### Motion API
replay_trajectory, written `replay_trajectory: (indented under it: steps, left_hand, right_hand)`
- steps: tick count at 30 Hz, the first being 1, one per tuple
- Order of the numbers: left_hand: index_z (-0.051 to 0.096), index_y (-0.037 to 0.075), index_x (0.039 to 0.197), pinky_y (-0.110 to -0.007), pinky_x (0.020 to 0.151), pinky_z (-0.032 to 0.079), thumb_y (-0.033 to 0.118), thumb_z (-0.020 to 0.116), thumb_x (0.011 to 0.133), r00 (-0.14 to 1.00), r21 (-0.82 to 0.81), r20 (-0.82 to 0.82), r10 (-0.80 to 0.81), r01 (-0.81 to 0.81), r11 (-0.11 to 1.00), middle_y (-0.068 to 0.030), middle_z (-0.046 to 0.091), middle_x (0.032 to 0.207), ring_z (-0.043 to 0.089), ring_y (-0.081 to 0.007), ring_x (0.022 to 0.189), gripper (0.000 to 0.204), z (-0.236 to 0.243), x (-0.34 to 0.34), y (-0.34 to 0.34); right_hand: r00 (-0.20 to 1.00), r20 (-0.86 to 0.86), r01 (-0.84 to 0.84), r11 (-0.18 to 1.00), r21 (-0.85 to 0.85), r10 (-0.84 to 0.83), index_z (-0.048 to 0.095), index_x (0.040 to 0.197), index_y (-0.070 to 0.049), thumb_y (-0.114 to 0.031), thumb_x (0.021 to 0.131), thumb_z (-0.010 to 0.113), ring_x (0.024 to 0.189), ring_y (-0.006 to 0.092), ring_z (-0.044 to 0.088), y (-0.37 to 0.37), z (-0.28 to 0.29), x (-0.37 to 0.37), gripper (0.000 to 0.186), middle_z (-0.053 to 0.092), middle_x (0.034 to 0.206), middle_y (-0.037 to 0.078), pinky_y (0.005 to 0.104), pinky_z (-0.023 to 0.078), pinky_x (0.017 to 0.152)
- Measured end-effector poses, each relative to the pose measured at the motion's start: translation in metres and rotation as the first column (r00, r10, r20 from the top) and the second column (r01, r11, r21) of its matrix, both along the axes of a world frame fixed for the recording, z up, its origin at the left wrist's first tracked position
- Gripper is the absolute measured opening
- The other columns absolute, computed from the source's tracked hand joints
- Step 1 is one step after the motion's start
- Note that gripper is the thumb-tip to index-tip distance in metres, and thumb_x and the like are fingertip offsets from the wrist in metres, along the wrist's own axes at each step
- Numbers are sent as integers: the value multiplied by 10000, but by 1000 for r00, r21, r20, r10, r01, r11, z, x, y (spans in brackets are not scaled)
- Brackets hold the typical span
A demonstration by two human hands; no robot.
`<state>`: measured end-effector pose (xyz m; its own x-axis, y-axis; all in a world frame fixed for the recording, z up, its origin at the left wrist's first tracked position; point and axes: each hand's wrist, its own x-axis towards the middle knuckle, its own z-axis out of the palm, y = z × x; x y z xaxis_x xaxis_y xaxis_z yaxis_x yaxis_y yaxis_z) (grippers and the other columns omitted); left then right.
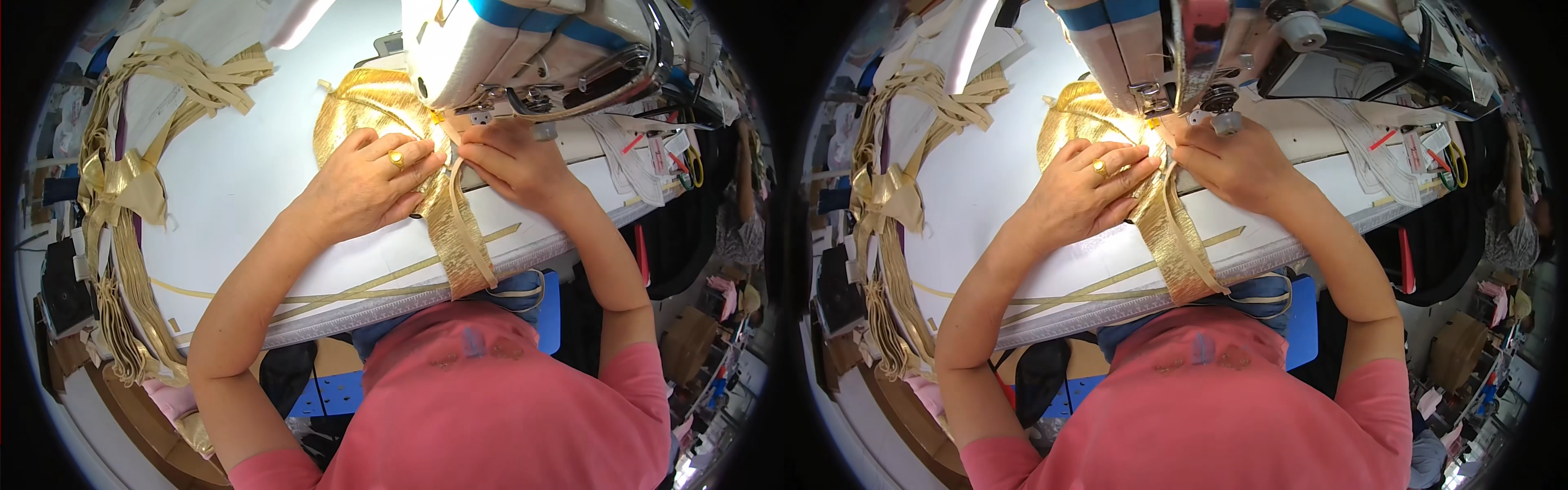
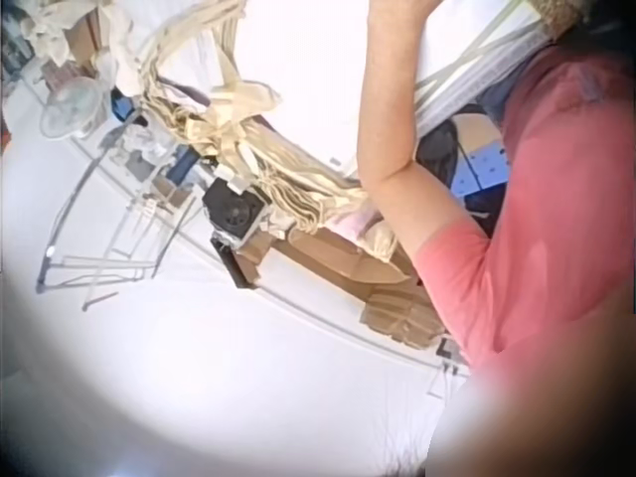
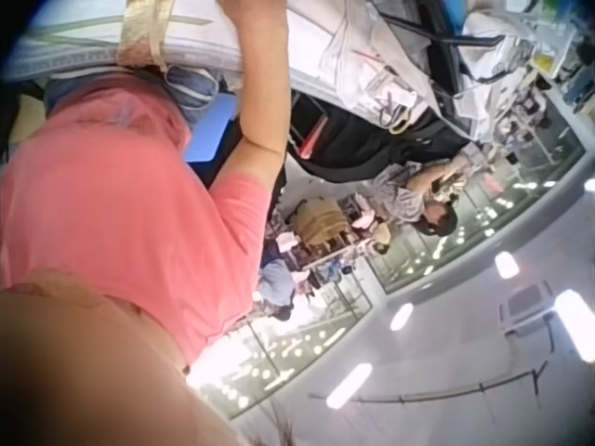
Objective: Measuring fabric strips with a ruler and sewing them onto a garment piece using a sewing machine.
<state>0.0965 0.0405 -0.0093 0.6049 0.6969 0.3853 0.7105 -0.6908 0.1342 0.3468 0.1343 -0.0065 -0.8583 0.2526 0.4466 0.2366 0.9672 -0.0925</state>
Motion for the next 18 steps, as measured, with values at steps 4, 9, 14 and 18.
replay_trajectory:
  steps: [4, 9, 14, 18]
  left_hand:
    - [608, 116, 1282, -344, 865, 458, 275, 711, 807, 1000, -5, 5, 6, -6, 1000, 0, 573, 1226, 539, -150, 1083, 512, 1, 2, 1]
    - [620, 125, 1262, -357, 914, 432, 278, 715, 797, 1000, -18, 14, -1, 1, 1000, 2, 584, 1211, 545, -154, 1097, 499, 3, 1, 1]
    - [626, 122, 1252, -387, 977, 403, 271, 713, 795, 1000, -15, -29, 6, -7, 1000, 2, 596, 1202, 546, -151, 1158, 488, 10, 1, 4]
    - [626, 113, 1251, -408, 1016, 389, 252, 718, 797, 997, -65, -49, -68, 64, 996, -14, 591, 1259, 544, -166, 1212, 484, 15, -12, 10]
  right_hand:
    - [987, -161, -23, 985, -170, -5, 706, 1018, -86, -23, 760, 745, 869, 249, 657, -8, 7, -4, 268, 688, 993, 50, 351, 526, 750]
    - [964, -264, -51, 965, -258, -19, 702, 988, -34, 26, 808, 700, 900, 272, 698, -13, 5, -7, 190, 720, 1035, 114, 342, 559, 778]
    - [937, -300, 9, 869, -494, -180, 694, 1008, 2, 67, 872, 636, 927, 177, 702, -8, 1, 2, 162, 731, 1058, 99, 272, 564, 778]
    - [955, -257, 11, 879, -476, -151, 692, 1001, -13, 41, 853, 664, 910, 188, 705, -11, 0, 2, 159, 734, 1041, 95, 277, 565, 757]
